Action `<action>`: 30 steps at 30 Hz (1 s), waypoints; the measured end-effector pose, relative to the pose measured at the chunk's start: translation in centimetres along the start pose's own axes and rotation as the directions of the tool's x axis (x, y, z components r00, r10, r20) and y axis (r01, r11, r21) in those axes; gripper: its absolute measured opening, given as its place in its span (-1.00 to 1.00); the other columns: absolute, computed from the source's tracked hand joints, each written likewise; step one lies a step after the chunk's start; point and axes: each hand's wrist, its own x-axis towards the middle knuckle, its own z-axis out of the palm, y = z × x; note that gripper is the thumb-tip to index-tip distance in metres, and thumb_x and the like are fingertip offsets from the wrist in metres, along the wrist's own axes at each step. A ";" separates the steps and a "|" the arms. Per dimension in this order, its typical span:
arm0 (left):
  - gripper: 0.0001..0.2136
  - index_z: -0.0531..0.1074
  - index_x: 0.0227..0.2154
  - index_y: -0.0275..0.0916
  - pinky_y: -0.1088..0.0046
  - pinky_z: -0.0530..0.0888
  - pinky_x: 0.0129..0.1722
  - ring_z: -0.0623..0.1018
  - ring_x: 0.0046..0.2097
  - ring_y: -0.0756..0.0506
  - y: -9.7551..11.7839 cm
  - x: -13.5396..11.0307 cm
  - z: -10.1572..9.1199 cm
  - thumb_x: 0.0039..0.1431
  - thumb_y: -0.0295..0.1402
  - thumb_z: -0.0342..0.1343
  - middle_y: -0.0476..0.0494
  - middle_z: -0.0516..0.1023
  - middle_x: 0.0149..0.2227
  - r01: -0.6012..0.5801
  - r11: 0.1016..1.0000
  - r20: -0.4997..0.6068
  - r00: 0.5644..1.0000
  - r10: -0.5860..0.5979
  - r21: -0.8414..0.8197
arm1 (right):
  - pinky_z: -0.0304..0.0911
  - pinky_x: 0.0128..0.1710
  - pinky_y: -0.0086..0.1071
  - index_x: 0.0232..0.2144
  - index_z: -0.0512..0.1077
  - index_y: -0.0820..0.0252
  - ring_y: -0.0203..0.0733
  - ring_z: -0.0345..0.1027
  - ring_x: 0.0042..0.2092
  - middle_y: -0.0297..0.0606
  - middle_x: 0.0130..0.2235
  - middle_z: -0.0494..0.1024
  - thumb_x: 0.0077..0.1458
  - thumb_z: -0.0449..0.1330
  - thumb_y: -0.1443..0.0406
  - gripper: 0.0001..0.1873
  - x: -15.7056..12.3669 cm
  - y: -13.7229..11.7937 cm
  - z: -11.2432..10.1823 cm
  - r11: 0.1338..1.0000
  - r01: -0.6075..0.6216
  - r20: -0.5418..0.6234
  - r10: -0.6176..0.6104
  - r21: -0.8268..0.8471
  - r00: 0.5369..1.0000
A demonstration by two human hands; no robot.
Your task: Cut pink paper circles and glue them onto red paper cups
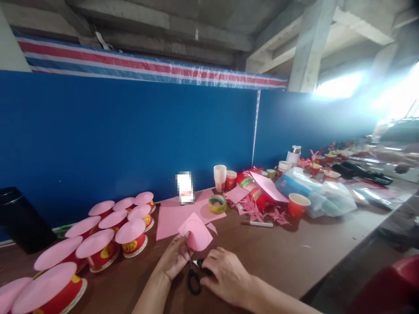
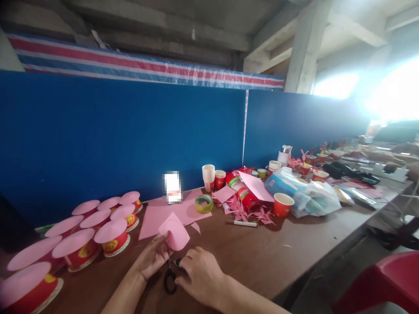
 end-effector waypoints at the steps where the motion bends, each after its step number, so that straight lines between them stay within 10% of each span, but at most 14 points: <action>1: -0.86 0.41 -0.48 -0.30 0.48 0.50 -0.37 0.56 -0.40 0.00 0.0 0.0 0.0 -0.10 -0.61 0.24 -0.03 0.57 -0.44 0.000 1.000 0.008 1.000 0.000 -0.001 | 0.16 -0.23 -0.42 -0.40 0.42 0.15 -0.21 0.28 -0.27 -0.32 -0.33 0.48 0.00 0.18 0.12 -0.78 0.2 -0.5 0.4 1.000 -0.006 0.001 0.006 -0.018 1.000; 30: -0.86 0.43 -0.40 -0.29 0.46 0.52 -0.40 0.57 -0.37 -0.03 0.6 -0.1 -0.3 -0.04 -0.61 0.19 -0.08 0.58 -0.39 -0.041 0.996 0.055 0.997 0.045 -0.081 | 0.22 -0.22 -0.38 -0.33 0.43 0.16 -0.14 0.25 -0.18 -0.26 -0.23 0.42 0.02 0.19 0.28 -0.89 0.5 -0.5 -0.3 0.988 -0.071 0.076 0.082 -0.141 0.994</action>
